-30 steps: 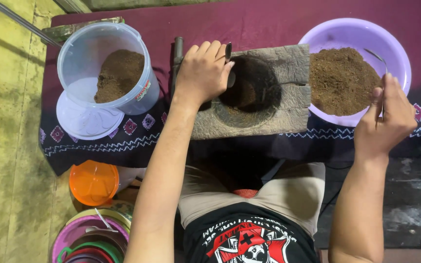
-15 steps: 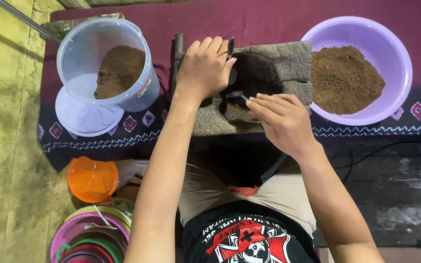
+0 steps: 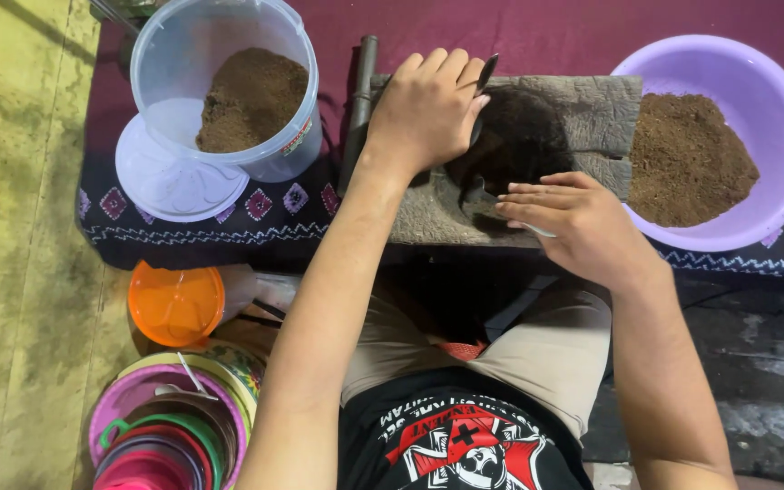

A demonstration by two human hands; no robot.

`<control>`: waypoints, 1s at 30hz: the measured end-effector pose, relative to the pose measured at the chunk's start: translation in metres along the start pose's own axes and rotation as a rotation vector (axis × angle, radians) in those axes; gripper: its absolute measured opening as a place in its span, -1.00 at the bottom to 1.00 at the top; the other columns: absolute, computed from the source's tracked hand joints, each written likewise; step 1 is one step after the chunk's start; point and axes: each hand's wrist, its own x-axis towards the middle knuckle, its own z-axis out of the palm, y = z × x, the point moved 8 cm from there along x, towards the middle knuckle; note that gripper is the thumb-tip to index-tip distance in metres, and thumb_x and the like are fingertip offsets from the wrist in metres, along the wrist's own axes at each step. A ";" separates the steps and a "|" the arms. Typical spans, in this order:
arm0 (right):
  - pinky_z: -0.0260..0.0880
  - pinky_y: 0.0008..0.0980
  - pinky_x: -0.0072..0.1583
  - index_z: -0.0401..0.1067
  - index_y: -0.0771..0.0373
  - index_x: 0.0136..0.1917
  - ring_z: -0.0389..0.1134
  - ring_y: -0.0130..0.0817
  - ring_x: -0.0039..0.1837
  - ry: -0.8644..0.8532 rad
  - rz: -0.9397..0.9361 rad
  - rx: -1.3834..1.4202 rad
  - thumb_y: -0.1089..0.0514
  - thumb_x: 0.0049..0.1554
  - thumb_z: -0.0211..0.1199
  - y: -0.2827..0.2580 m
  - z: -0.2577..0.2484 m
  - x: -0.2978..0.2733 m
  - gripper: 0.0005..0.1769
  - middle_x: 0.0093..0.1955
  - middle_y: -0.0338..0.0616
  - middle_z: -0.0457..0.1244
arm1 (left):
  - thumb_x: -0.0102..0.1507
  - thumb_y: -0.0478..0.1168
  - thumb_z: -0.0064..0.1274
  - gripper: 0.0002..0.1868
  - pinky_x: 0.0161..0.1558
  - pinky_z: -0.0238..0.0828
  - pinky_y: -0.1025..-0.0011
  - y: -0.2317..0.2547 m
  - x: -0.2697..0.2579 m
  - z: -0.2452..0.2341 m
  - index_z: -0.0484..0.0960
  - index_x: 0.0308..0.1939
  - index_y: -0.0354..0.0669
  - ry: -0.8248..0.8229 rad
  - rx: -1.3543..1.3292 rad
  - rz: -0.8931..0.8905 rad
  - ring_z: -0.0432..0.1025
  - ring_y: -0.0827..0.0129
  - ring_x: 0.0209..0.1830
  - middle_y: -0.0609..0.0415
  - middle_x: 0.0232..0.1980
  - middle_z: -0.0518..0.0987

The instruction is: Grinding brown powder in a mortar using a spoon

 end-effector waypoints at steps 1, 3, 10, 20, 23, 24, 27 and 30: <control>0.30 -0.26 0.34 0.60 0.19 0.15 0.41 -0.35 0.35 0.001 0.000 0.003 0.33 -0.02 0.27 0.001 -0.001 0.001 -0.57 0.24 -0.28 0.43 | 0.28 -0.11 0.16 -0.80 -0.43 0.21 0.51 0.000 0.000 0.001 0.63 -0.15 -0.16 -0.002 0.001 0.001 0.26 0.50 -0.50 0.17 -0.35 0.50; 0.32 -0.28 0.32 0.63 0.19 0.11 0.42 -0.38 0.34 0.045 0.005 -0.054 0.29 0.10 0.29 0.004 -0.008 0.003 -0.70 0.19 -0.34 0.45 | 0.30 -0.10 0.13 -0.79 -0.45 0.19 0.53 0.000 0.000 0.002 0.64 -0.14 -0.16 0.000 0.010 0.003 0.25 0.51 -0.51 0.17 -0.36 0.51; 0.32 -0.35 0.24 0.63 0.14 0.16 0.45 -0.43 0.30 0.096 0.045 -0.046 0.27 0.14 0.32 0.007 -0.005 0.012 -0.69 0.22 -0.40 0.44 | 0.29 -0.08 0.16 -0.78 -0.44 0.17 0.52 0.000 0.000 0.003 0.63 -0.16 -0.16 -0.001 0.028 0.009 0.23 0.52 -0.51 0.19 -0.38 0.48; 0.41 -0.18 0.29 0.62 0.35 -0.02 0.39 -0.08 0.42 0.174 0.118 -0.034 0.45 0.04 0.31 0.008 -0.013 0.005 -0.78 0.00 -0.13 0.45 | 0.28 -0.09 0.18 -0.80 -0.41 0.20 0.52 0.000 0.000 0.000 0.62 -0.19 -0.12 0.004 0.013 0.004 0.25 0.51 -0.49 0.19 -0.36 0.48; 0.28 -0.17 0.43 0.64 0.27 -0.04 0.38 -0.16 0.44 0.177 0.146 -0.166 0.40 0.07 0.34 0.004 -0.017 0.005 -0.81 -0.11 -0.22 0.43 | 0.28 -0.09 0.17 -0.79 -0.40 0.21 0.51 -0.001 0.000 0.000 0.63 -0.16 -0.14 0.003 0.014 0.001 0.26 0.50 -0.49 0.19 -0.36 0.49; 0.20 -0.18 0.49 0.66 0.21 -0.05 0.40 -0.23 0.43 0.170 0.158 -0.249 0.37 0.09 0.34 0.003 -0.018 0.005 -0.82 -0.16 -0.28 0.43 | 0.29 -0.08 0.17 -0.78 -0.40 0.21 0.52 0.000 0.001 0.001 0.64 -0.15 -0.14 0.000 0.027 0.006 0.27 0.51 -0.48 0.19 -0.35 0.50; 0.17 -0.21 0.50 0.68 0.13 -0.08 0.44 -0.31 0.40 0.164 0.187 -0.333 0.32 0.12 0.37 0.006 -0.017 0.003 -0.85 -0.16 -0.35 0.45 | 0.30 -0.07 0.15 -0.77 -0.40 0.20 0.52 -0.001 0.001 0.002 0.64 -0.13 -0.15 -0.013 0.030 0.006 0.26 0.51 -0.48 0.19 -0.34 0.50; 0.15 -0.18 0.48 0.66 0.13 -0.18 0.44 -0.30 0.41 0.139 0.213 -0.298 0.33 0.11 0.34 0.009 -0.018 0.005 -0.86 -0.18 -0.35 0.45 | 0.30 -0.08 0.14 -0.78 -0.39 0.21 0.50 0.000 0.001 0.001 0.62 -0.14 -0.15 -0.011 0.027 0.005 0.26 0.50 -0.47 0.18 -0.34 0.48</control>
